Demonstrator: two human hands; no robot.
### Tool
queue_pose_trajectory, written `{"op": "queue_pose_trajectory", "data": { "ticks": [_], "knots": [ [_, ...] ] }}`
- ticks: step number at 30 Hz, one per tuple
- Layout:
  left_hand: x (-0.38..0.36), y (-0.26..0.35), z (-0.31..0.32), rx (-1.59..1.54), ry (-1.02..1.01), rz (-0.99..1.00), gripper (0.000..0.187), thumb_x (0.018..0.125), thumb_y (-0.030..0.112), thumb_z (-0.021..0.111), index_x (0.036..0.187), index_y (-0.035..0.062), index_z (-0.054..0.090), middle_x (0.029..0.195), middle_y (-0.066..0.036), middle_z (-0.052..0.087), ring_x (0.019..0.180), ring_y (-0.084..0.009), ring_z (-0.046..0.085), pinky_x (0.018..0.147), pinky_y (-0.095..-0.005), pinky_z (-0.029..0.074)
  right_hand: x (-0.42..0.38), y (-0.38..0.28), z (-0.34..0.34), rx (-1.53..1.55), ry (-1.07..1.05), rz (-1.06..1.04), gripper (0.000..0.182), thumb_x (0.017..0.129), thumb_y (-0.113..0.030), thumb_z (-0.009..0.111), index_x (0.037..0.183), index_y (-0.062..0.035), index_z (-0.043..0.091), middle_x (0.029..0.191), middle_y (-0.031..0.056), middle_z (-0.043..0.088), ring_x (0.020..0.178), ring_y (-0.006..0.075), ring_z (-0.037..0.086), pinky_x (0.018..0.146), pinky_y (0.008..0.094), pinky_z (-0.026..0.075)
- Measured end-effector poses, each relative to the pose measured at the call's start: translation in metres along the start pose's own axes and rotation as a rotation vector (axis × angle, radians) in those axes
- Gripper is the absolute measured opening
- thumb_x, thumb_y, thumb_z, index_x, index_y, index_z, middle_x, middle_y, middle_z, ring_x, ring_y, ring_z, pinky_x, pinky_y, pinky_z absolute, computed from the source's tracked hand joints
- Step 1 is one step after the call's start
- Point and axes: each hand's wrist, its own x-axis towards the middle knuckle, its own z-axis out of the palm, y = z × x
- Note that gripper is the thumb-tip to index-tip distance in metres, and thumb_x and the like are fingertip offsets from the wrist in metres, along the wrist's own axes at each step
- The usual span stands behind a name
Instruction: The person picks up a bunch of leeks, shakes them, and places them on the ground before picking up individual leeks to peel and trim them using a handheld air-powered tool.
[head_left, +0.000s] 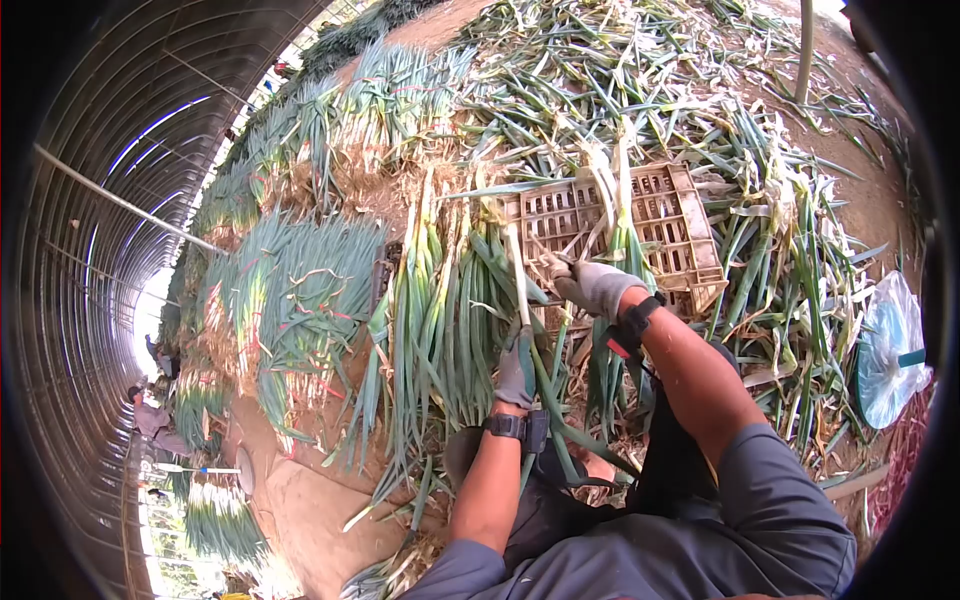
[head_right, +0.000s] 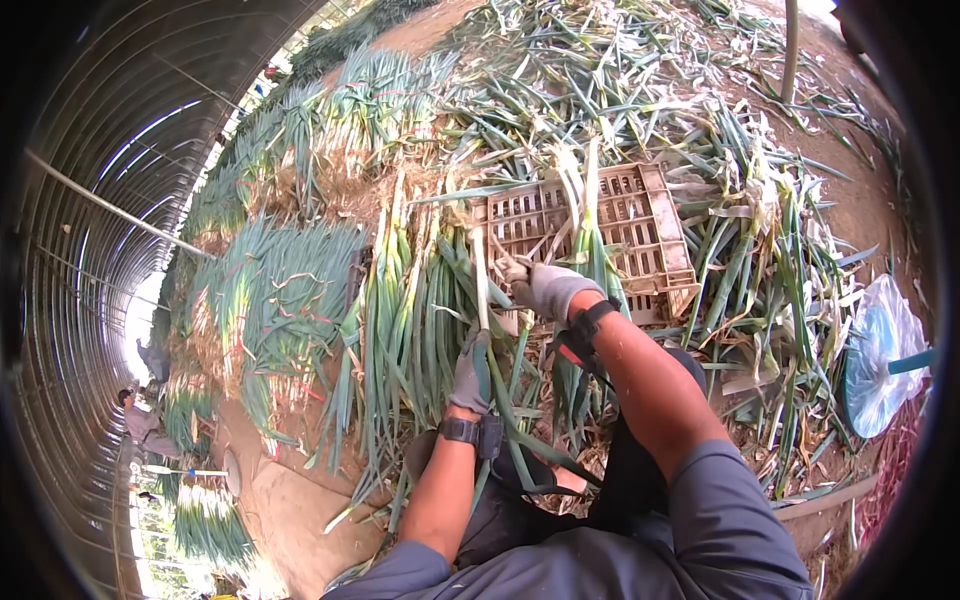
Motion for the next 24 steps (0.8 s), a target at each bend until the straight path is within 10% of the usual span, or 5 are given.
{"op": "queue_pose_trajectory", "data": {
  "ticks": [6,9,16,19,24],
  "knots": [
    [-0.012,-0.009,0.02,0.024,0.021,-0.129,0.038,0.106,0.026,0.062,0.142,0.0139,0.06,0.078,0.002,0.061,0.06,-0.0103,0.058,0.053,-0.0253,0.049,-0.029,-0.016,-0.024,0.124,-0.101,0.049,0.057,0.101,-0.05,0.044,0.117,-0.0005,0.066,0.082,0.0194,0.07,0.072,0.0327,0.07,0.072,0.0446,0.055],
    [-0.014,-0.017,0.032,0.057,0.045,-0.089,0.026,0.106,0.033,0.058,0.117,0.0105,0.065,0.083,-0.002,0.065,0.063,-0.0144,0.063,0.055,-0.0279,0.052,-0.013,0.008,-0.018,-0.029,-0.034,0.063,0.061,0.099,-0.054,0.05,0.111,0.0032,0.067,0.086,0.0159,0.071,0.075,0.0269,0.069,0.069,0.0399,0.055],
    [-0.011,0.019,0.048,0.196,0.024,0.114,0.059,0.104,0.011,0.063,0.16,0.012,0.043,0.122,0.002,0.069,0.087,-0.0047,0.06,0.071,-0.0232,0.052,-0.042,0.008,-0.052,0.348,0.076,0.122,0.064,0.1,-0.06,0.05,0.119,-0.0013,0.067,0.082,0.0088,0.069,0.069,0.0204,0.065,0.061,0.0375,0.053],
    [0.019,0.053,0.081,0.221,-0.016,0.141,0.062,0.103,0.014,0.065,0.159,0.0048,0.041,0.136,-0.005,0.064,0.112,-0.0101,0.059,0.095,-0.0265,0.05,-0.059,0.011,-0.073,0.591,0.179,0.237,0.056,0.104,-0.059,0.051,0.111,-0.0048,0.062,0.072,-0.0006,0.052,0.052,0.0111,0.047,0.046,0.0308,0.038],
    [0.105,0.055,0.156,0.611,-0.095,0.398,0.061,0.103,0.028,0.061,0.157,0.008,0.043,0.128,-0.019,0.07,0.109,-0.0279,0.069,0.094,-0.0374,0.054,-0.079,0.036,-0.095,0.738,0.341,0.245,0.05,0.104,-0.056,0.052,0.116,-0.0083,0.063,0.078,0.0003,0.056,0.057,0.0114,0.051,0.05,0.0291,0.042]
  ]
}}
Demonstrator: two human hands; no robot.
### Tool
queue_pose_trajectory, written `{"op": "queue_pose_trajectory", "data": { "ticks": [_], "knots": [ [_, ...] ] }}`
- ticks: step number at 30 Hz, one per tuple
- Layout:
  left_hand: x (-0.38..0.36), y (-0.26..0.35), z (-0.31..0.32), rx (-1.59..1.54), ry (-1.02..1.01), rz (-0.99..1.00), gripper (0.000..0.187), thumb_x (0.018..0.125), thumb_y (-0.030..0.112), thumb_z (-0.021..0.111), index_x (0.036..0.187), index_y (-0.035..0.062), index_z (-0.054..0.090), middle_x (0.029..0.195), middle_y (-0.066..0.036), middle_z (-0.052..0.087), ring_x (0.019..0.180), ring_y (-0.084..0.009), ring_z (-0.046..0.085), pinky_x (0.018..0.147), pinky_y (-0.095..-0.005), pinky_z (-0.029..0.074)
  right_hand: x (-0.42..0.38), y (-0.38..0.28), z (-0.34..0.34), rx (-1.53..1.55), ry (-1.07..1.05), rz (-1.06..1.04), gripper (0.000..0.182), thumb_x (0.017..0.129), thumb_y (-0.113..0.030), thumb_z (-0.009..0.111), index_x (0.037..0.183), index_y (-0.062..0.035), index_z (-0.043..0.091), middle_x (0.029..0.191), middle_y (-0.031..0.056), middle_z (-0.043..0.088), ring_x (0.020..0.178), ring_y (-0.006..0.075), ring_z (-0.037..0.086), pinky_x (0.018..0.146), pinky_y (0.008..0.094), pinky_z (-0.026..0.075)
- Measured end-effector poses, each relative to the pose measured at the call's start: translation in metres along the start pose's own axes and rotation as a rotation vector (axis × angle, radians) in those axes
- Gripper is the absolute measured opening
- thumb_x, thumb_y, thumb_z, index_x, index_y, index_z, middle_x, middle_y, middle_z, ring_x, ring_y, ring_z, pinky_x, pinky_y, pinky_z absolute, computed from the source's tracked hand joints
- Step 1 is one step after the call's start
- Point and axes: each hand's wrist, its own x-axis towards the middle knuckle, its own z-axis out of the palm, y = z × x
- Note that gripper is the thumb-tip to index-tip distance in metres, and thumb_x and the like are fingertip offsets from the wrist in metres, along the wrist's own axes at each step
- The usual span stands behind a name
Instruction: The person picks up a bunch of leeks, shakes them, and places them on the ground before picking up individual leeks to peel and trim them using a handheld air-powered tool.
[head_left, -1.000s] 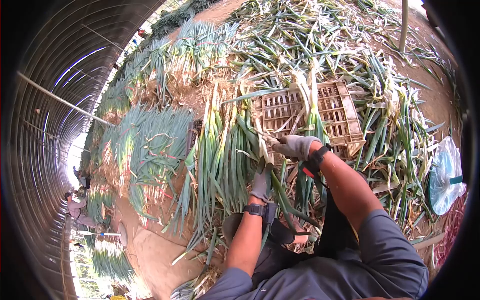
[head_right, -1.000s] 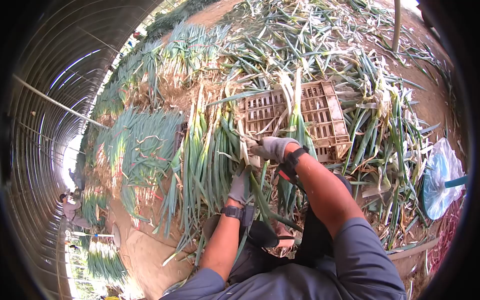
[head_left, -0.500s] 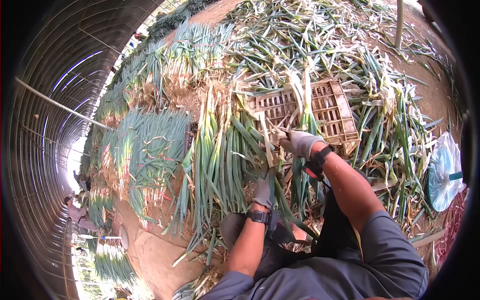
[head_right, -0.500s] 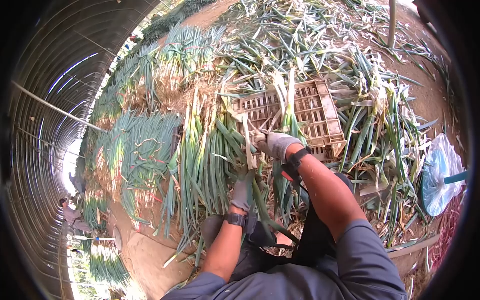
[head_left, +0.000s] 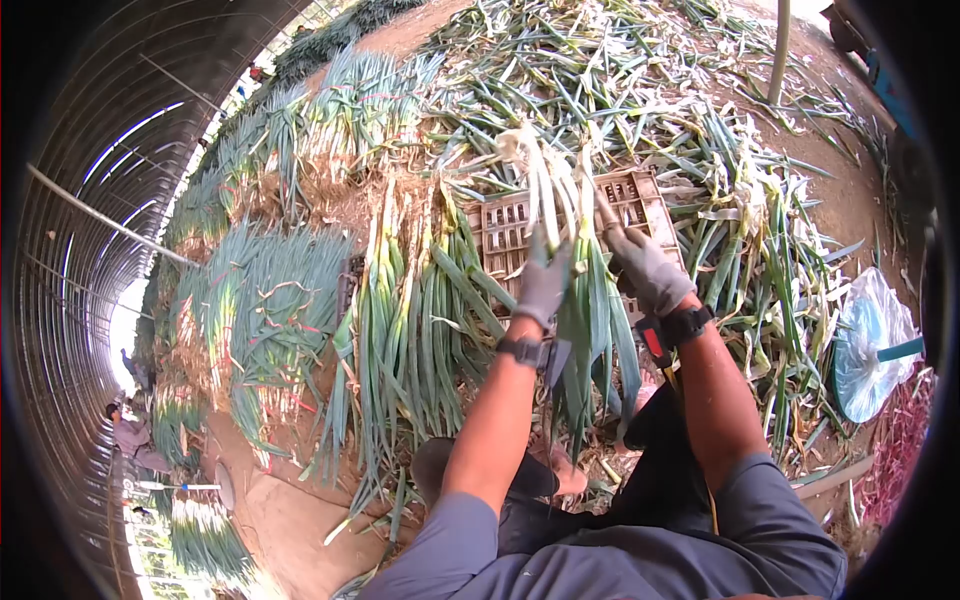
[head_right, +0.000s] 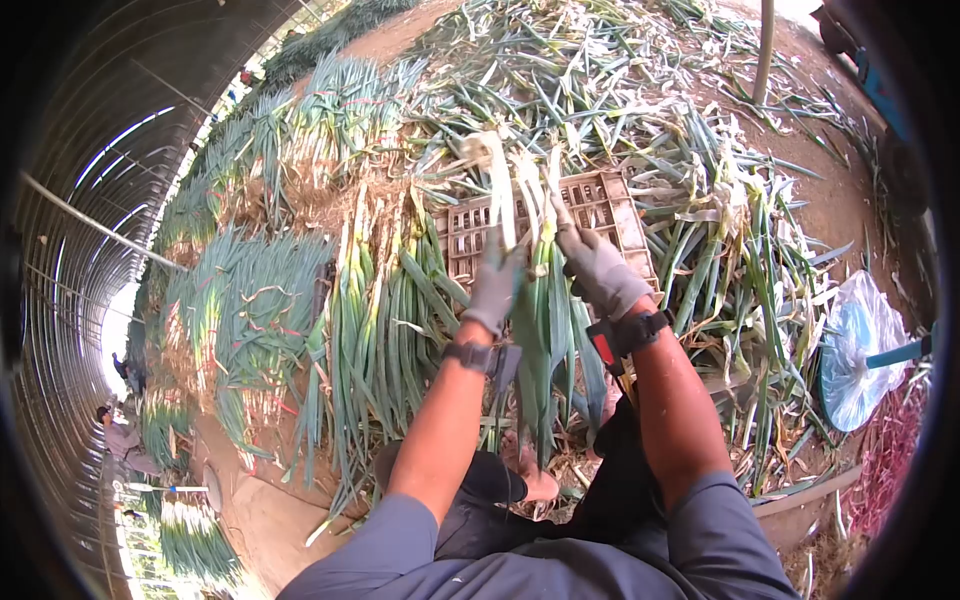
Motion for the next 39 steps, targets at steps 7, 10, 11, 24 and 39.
{"op": "queue_pose_trajectory", "data": {
  "ticks": [7,10,11,24,39],
  "knots": [
    [-0.063,-0.017,-0.009,0.448,-0.001,0.258,0.045,0.101,0.033,0.063,0.141,0.0134,0.061,0.129,-0.021,0.066,0.114,-0.0372,0.068,0.099,-0.0468,0.055,-0.01,-0.004,0.007,-0.086,-0.191,0.057,0.045,0.105,-0.051,0.054,0.109,-0.0067,0.061,0.079,0.0013,0.058,0.054,0.0089,0.051,0.047,0.0275,0.042],
    [-0.068,-0.024,-0.059,0.732,0.175,-0.068,0.056,0.099,0.045,0.063,0.145,0.0134,0.056,0.128,-0.019,0.062,0.105,-0.0383,0.07,0.091,-0.0459,0.059,-0.006,0.005,0.024,-0.207,-0.276,0.074,0.044,0.105,-0.05,0.055,0.108,-0.0061,0.06,0.077,0.0007,0.056,0.054,0.0091,0.051,0.046,0.0277,0.041],
    [-0.06,-0.022,-0.074,0.82,0.226,-0.195,0.063,0.098,0.052,0.064,0.146,0.0119,0.054,0.128,-0.018,0.061,0.105,-0.0367,0.07,0.088,-0.0449,0.059,-0.002,0.009,0.028,-0.235,-0.294,0.06,0.044,0.105,-0.05,0.055,0.107,-0.0058,0.061,0.077,0.0007,0.056,0.053,0.0092,0.05,0.046,0.028,0.041],
    [0.032,-0.085,-0.114,0.994,-0.113,-0.464,0.083,0.092,0.038,0.068,0.163,0.016,0.031,0.131,-0.02,0.068,0.114,-0.036,0.07,0.099,-0.0455,0.056,-0.006,-0.003,0.042,-0.27,-0.309,0.058,0.049,0.104,-0.053,0.056,0.107,-0.0039,0.062,0.076,0.0009,0.055,0.054,0.0104,0.052,0.047,0.0286,0.042],
    [0.037,0.017,-0.204,0.478,-0.49,-0.255,0.047,0.085,0.028,0.069,0.13,0.0161,0.073,0.129,-0.008,0.071,0.119,-0.0227,0.066,0.106,-0.0383,0.051,0.011,0.002,0.045,-0.364,-0.392,0.043,0.062,0.103,-0.06,0.05,0.114,-0.0002,0.062,0.077,0.0035,0.057,0.056,0.0132,0.056,0.052,0.032,0.047]
  ]
}}
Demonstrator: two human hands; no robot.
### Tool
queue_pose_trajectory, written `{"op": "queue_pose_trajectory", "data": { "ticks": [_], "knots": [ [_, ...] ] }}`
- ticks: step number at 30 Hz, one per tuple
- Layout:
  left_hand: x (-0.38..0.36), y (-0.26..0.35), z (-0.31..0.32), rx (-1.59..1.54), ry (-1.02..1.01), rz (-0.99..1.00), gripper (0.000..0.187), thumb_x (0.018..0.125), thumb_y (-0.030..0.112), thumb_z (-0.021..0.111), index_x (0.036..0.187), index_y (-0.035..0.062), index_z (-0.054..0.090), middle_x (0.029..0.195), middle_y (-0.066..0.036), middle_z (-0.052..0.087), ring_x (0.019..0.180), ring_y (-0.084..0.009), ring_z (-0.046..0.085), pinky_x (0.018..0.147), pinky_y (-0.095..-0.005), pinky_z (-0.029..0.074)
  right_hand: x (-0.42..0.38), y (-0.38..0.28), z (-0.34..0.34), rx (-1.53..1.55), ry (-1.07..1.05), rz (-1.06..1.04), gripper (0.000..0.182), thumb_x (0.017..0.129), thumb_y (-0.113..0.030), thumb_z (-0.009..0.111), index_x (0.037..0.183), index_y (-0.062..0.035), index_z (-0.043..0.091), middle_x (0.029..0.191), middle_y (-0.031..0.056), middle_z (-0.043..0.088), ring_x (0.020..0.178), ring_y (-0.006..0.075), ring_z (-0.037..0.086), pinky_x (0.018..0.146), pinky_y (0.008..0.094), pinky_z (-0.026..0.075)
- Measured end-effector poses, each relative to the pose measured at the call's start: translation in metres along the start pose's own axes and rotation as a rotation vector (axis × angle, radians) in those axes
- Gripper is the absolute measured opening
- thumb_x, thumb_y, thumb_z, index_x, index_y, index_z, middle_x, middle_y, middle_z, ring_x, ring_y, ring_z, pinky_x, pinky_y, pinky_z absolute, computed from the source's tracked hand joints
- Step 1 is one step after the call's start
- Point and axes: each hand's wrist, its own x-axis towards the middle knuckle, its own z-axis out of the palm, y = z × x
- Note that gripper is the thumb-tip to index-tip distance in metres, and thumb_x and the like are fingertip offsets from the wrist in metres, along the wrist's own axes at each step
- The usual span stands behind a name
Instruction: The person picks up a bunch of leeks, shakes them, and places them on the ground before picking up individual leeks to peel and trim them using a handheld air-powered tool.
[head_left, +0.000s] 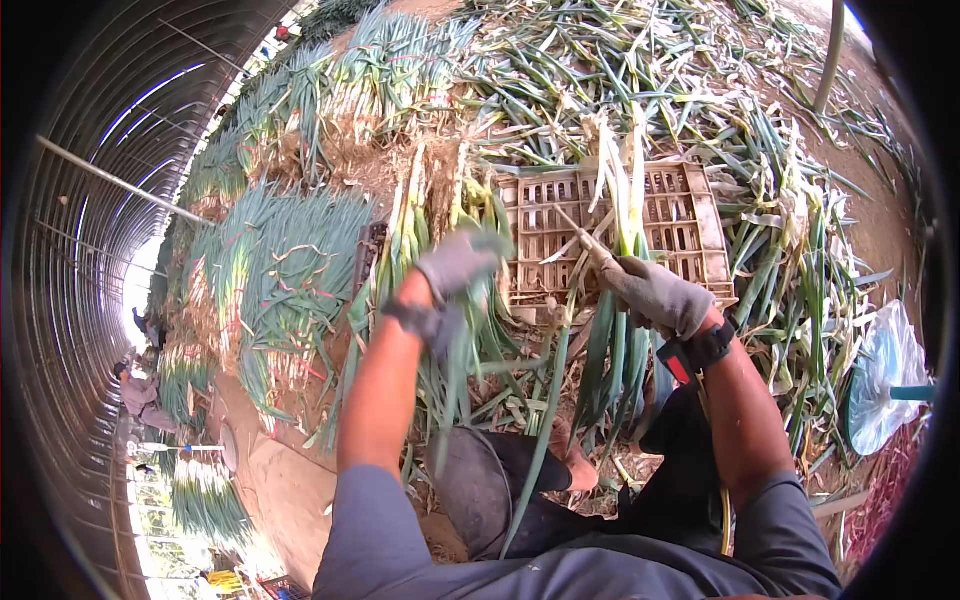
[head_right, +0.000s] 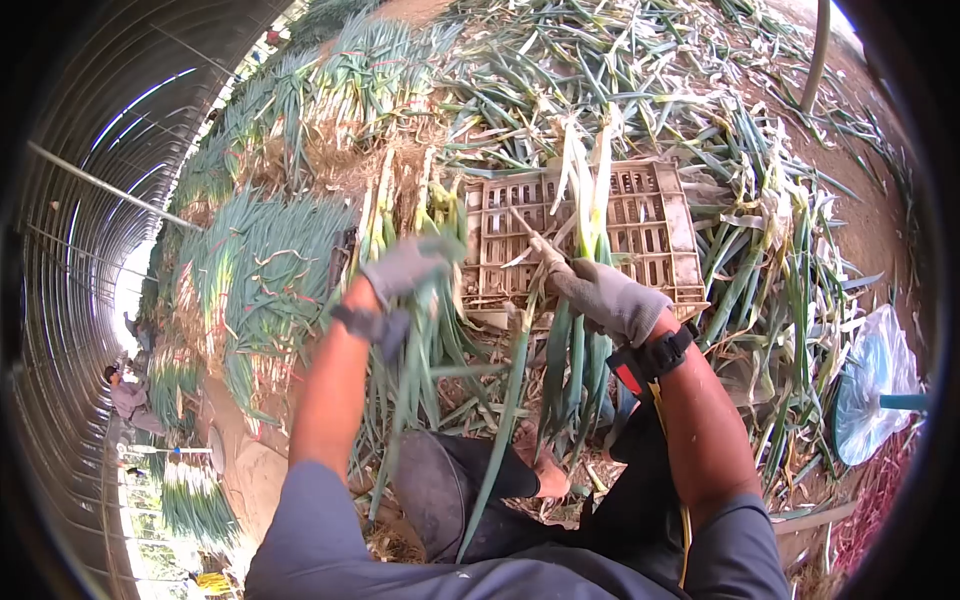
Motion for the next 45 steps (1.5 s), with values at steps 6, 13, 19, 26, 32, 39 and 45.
{"op": "queue_pose_trajectory", "data": {
  "ticks": [6,13,19,26,32,39,45],
  "knots": [
    [-0.036,-0.066,0.1,0.693,-0.253,-0.084,0.047,0.096,0.04,0.058,0.134,0.0151,0.068,0.13,-0.024,0.067,0.115,-0.0389,0.067,0.101,-0.0443,0.053,-0.004,-0.007,-0.004,-0.035,-0.037,0.023,0.059,0.104,-0.06,0.049,0.11,-0.0018,0.062,0.078,0.0032,0.057,0.057,0.0125,0.056,0.05,0.0305,0.046],
    [-0.031,-0.004,-0.018,0.889,0.796,0.13,0.045,0.104,0.044,0.049,0.142,0.0233,0.063,0.101,-0.014,0.074,0.083,-0.0317,0.074,0.072,-0.041,0.06,-0.005,-0.018,0.0,-0.075,-0.065,0.06,0.055,0.104,-0.054,0.05,0.119,-0.0023,0.061,0.081,0.0035,0.059,0.056,0.0114,0.055,0.048,0.0284,0.044],
    [0.096,-0.041,0.052,0.588,0.303,-0.348,0.047,0.098,0.047,0.056,0.127,0.0121,0.067,0.122,-0.021,0.073,0.113,-0.0388,0.07,0.102,-0.0503,0.053,0.002,-0.011,0.014,-0.053,-0.115,-0.039,0.058,0.104,-0.055,0.049,0.125,-0.0018,0.06,0.08,0.005,0.059,0.061,0.0133,0.057,0.054,0.0307,0.048],
    [0.091,-0.064,0.082,0.067,0.471,-0.247,0.062,0.084,0.036,0.08,0.135,0.0037,0.064,0.115,-0.019,0.075,0.101,-0.0314,0.073,0.093,-0.04,0.055,-0.003,-0.006,0.008,-0.032,-0.127,-0.036,0.062,0.102,-0.057,0.051,0.118,0.0017,0.061,0.08,0.0068,0.061,0.061,0.0154,0.059,0.054,0.0334,0.049],
    [0.051,-0.022,0.128,-0.181,0.711,-0.012,0.048,0.09,0.028,0.075,0.128,0.0005,0.066,0.101,-0.018,0.075,0.089,-0.0249,0.072,0.085,-0.0385,0.055,-0.013,-0.009,0.017,-0.08,-0.118,-0.059,0.056,0.103,-0.054,0.053,0.12,-0.0012,0.061,0.082,0.0028,0.059,0.057,0.0126,0.054,0.051,0.0306,0.045],
    [0.026,-0.03,0.168,-0.364,0.54,-0.055,0.039,0.09,0.026,0.074,0.119,0.0016,0.07,0.095,-0.017,0.074,0.084,-0.0269,0.07,0.081,-0.0397,0.054,-0.019,-0.006,0.038,-0.405,0.0,-0.059,0.057,0.101,-0.05,0.049,0.107,0.0038,0.068,0.091,0.0265,0.071,0.091,0.0422,0.071,0.082,0.0477,0.053],
    [0.02,-0.03,0.172,-0.304,0.458,-0.019,0.039,0.09,0.022,0.071,0.126,0.0071,0.068,0.104,-0.016,0.075,0.093,-0.0319,0.072,0.087,-0.0406,0.055,-0.008,-0.004,0.052,-0.468,0.066,-0.089,0.063,0.101,-0.052,0.048,0.102,0.0066,0.069,0.088,0.0316,0.07,0.092,0.0461,0.071,0.082,0.0507,0.053]
  ]
}}
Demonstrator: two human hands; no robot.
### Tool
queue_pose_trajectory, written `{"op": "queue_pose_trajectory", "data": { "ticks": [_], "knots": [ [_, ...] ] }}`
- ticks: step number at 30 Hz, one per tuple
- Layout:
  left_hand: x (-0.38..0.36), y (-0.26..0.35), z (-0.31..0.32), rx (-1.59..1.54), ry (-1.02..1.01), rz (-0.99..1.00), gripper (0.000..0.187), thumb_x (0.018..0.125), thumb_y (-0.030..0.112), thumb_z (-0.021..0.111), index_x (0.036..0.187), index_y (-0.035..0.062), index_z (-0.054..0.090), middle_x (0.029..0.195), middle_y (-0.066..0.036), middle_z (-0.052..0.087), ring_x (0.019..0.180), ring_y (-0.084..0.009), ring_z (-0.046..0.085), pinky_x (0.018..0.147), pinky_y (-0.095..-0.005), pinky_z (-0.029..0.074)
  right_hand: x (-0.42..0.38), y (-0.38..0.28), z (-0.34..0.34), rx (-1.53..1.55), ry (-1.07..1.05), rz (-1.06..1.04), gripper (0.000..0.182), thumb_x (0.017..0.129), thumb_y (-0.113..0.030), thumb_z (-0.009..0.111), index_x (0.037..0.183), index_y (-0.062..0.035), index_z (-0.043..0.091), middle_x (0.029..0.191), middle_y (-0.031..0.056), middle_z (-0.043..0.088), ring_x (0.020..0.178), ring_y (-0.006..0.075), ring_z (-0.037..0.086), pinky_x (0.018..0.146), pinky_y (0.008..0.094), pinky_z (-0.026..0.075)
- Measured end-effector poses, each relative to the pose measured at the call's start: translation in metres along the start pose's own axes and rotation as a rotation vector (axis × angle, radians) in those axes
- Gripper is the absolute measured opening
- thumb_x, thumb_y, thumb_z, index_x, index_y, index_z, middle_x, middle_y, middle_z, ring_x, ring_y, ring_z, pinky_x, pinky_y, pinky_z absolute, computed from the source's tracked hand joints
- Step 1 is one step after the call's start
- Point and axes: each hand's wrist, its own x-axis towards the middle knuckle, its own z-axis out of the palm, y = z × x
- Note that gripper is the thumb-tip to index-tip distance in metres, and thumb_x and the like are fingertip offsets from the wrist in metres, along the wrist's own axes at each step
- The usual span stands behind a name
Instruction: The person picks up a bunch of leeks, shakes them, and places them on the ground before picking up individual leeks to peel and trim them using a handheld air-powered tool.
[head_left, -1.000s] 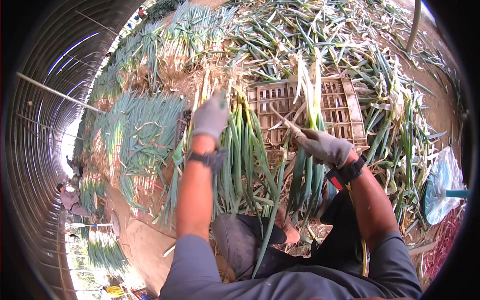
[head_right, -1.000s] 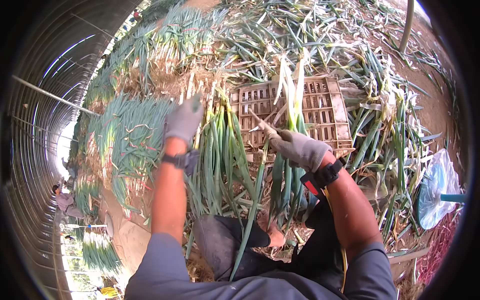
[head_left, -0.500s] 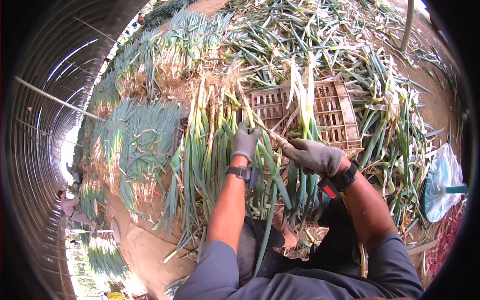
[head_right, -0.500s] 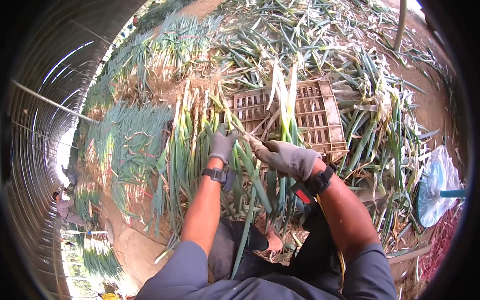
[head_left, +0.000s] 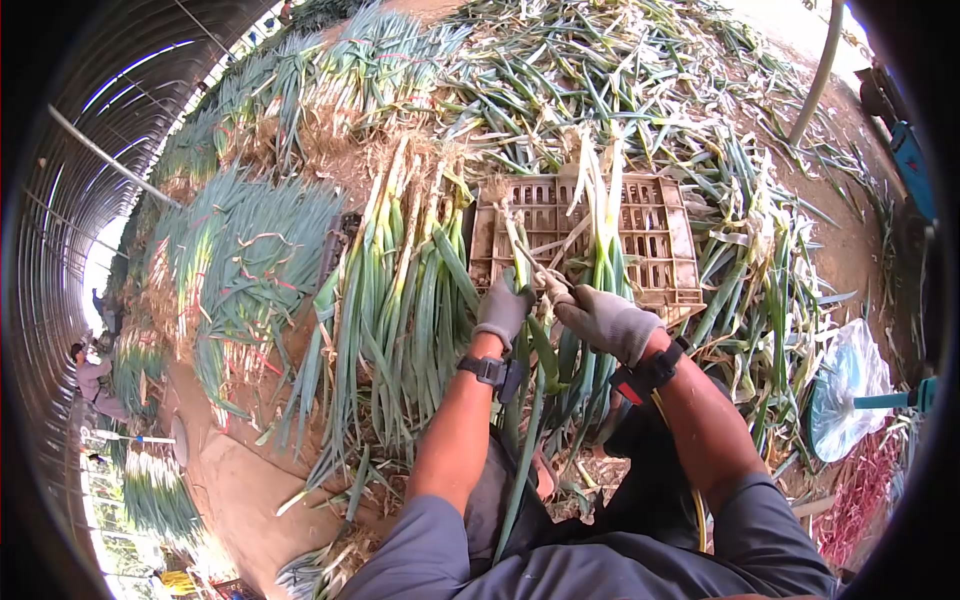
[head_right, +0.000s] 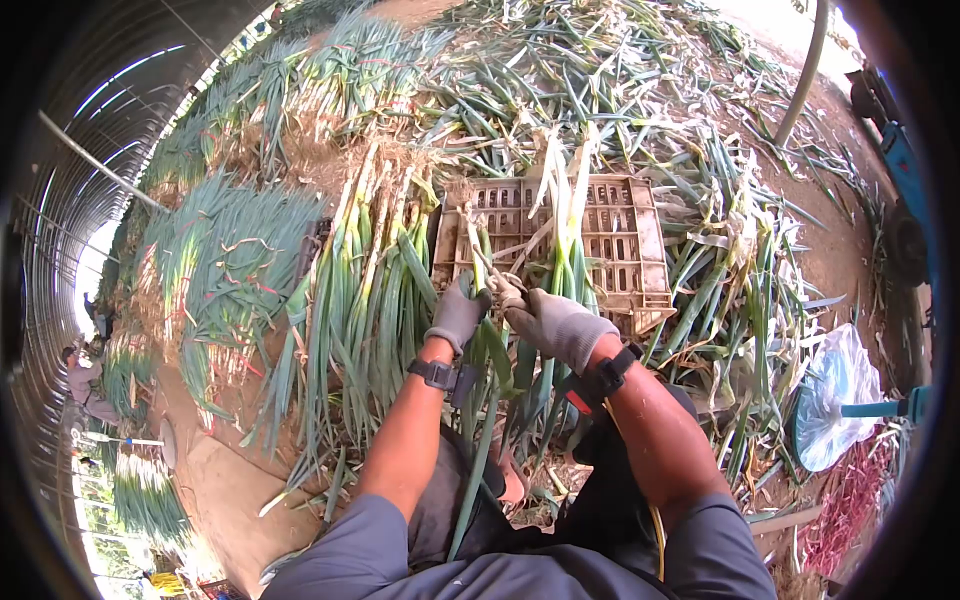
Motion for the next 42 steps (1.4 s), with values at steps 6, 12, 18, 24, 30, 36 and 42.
{"op": "queue_pose_trajectory", "data": {
  "ticks": [6,12,18,24,30,36,42],
  "knots": [
    [-0.015,-0.009,-0.007,-0.016,-0.049,0.026,0.042,0.093,0.023,0.068,0.13,0.006,0.065,0.107,-0.019,0.074,0.098,-0.0306,0.072,0.088,-0.0401,0.055,0.028,-0.003,0.013,-0.067,0.051,0.019,0.065,0.102,-0.053,0.044,0.1,0.0062,0.069,0.085,0.0297,0.069,0.089,0.0448,0.071,0.081,0.0505,0.053],
    [-0.02,-0.014,-0.018,-0.077,-0.114,-0.031,0.046,0.093,0.025,0.068,0.133,0.0036,0.062,0.107,-0.019,0.074,0.097,-0.0305,0.072,0.087,-0.0396,0.055,0.048,-0.019,0.017,0.013,0.142,-0.002,0.064,0.102,-0.053,0.042,0.104,0.0051,0.069,0.084,0.0281,0.069,0.086,0.0432,0.071,0.08,0.0493,0.052],
    [-0.026,-0.021,-0.02,-0.119,-0.1,0.017,0.05,0.092,0.022,0.068,0.138,0.003,0.06,0.108,-0.017,0.074,0.095,-0.026,0.071,0.088,-0.0385,0.055,0.066,-0.019,0.027,0.085,0.029,0.003,0.06,0.102,-0.053,0.044,0.107,0.0021,0.069,0.086,0.0242,0.07,0.085,0.0381,0.071,0.08,0.0475,0.052],
    [-0.025,-0.002,-0.026,-0.176,-0.057,0.01,0.055,0.092,0.021,0.069,0.142,0.0023,0.057,0.107,-0.017,0.074,0.096,-0.0256,0.071,0.089,-0.0376,0.055,0.054,-0.019,0.021,0.163,0.122,-0.001,0.049,0.106,-0.048,0.051,0.11,0.0005,0.06,0.079,0.0051,0.06,0.061,0.0138,0.057,0.055,0.0333,0.049],
    [-0.005,0.039,-0.021,-0.243,0.018,0.089,0.06,0.095,0.02,0.07,0.148,0.001,0.052,0.112,-0.02,0.074,0.096,-0.0241,0.071,0.089,-0.038,0.055,0.02,-0.01,-0.005,0.582,0.135,0.151,0.047,0.106,-0.051,0.054,0.113,-0.0049,0.061,0.075,0.0001,0.055,0.052,0.0087,0.048,0.045,0.0276,0.039],
    [0.023,0.089,-0.008,-0.302,0.121,0.38,0.062,0.098,0.016,0.069,0.154,0.0012,0.046,0.109,-0.015,0.073,0.09,-0.0181,0.068,0.085,-0.0323,0.055,0.0,0.017,-0.023,0.628,-0.071,0.159,0.071,0.096,-0.078,0.05,0.1,-0.0077,0.063,0.069,-0.0006,0.051,0.052,0.009,0.047,0.047,0.0279,0.038],
    [0.055,0.106,0.032,-0.404,-0.054,0.284,0.064,0.098,0.018,0.067,0.156,0.0034,0.044,0.127,-0.021,0.07,0.109,-0.0199,0.068,0.094,-0.0319,0.054,-0.003,0.053,-0.04,0.804,0.369,0.232,0.053,0.103,-0.057,0.055,0.096,-0.0048,0.064,0.072,0.0028,0.057,0.053,0.0124,0.051,0.047,0.0284,0.041]
  ]
}}
